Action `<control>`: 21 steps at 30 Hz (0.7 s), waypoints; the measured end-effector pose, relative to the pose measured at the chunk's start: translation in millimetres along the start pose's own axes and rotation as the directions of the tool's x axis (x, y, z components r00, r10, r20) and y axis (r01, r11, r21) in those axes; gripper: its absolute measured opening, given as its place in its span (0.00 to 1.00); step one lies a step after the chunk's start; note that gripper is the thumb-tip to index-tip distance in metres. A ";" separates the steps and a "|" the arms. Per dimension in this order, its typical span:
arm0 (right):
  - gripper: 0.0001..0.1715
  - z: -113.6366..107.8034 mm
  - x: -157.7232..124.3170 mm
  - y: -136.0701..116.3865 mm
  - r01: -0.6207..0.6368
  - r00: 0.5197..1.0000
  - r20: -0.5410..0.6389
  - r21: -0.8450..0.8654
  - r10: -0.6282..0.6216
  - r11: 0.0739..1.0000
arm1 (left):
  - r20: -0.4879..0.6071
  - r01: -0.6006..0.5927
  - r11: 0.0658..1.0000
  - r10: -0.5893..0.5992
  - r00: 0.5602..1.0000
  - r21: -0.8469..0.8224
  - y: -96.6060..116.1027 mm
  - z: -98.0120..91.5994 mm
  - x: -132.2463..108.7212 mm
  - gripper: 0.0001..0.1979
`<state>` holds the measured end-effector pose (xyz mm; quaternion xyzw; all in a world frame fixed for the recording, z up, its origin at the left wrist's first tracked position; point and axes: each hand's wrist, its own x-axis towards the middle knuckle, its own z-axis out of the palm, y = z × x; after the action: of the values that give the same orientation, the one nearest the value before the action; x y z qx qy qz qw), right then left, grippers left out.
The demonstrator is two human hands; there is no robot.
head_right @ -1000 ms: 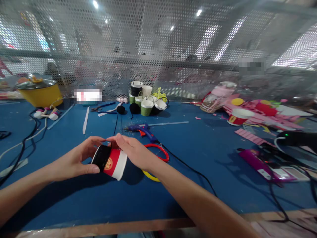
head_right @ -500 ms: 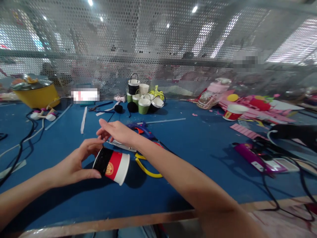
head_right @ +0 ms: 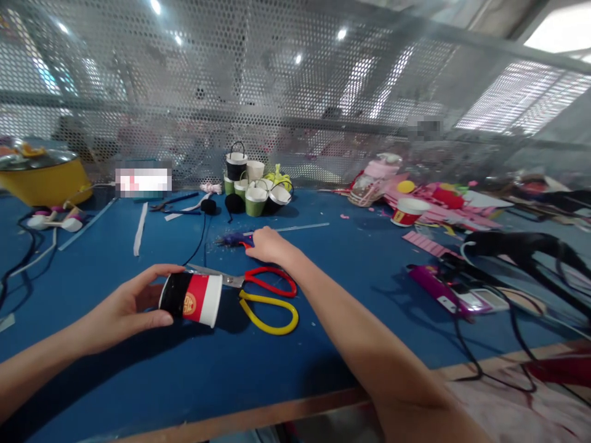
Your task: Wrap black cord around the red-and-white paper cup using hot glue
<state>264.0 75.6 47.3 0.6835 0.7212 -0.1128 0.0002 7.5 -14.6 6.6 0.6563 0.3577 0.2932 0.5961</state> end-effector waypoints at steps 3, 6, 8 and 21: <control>0.08 5.7 0.4 4.0 -0.012 0.998 0.059 -0.035 0.014 0.999 | -0.028 -0.009 1.000 0.008 1.000 -0.022 -0.4 -1.3 -0.1 0.27; 0.05 8.6 2.6 9.0 -0.029 0.997 0.076 -0.008 0.030 1.000 | -0.046 -0.010 1.000 0.009 0.999 -0.016 -0.3 -2.5 -1.4 0.24; 0.05 10.9 3.7 12.1 -0.035 0.999 0.042 0.052 0.033 0.998 | -0.051 -0.014 1.000 0.014 0.999 -0.002 0.1 -2.9 -1.4 0.24; 0.12 -2.6 -31.4 12.1 0.091 0.986 0.026 0.748 -0.167 0.657 | -0.084 -0.122 0.990 0.127 0.988 0.068 -2.2 -5.8 4.1 0.21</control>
<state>278.4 45.6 52.7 0.5649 0.6582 -0.4285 -0.2531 4.9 -7.8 4.9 0.6821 0.3510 0.3473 0.5394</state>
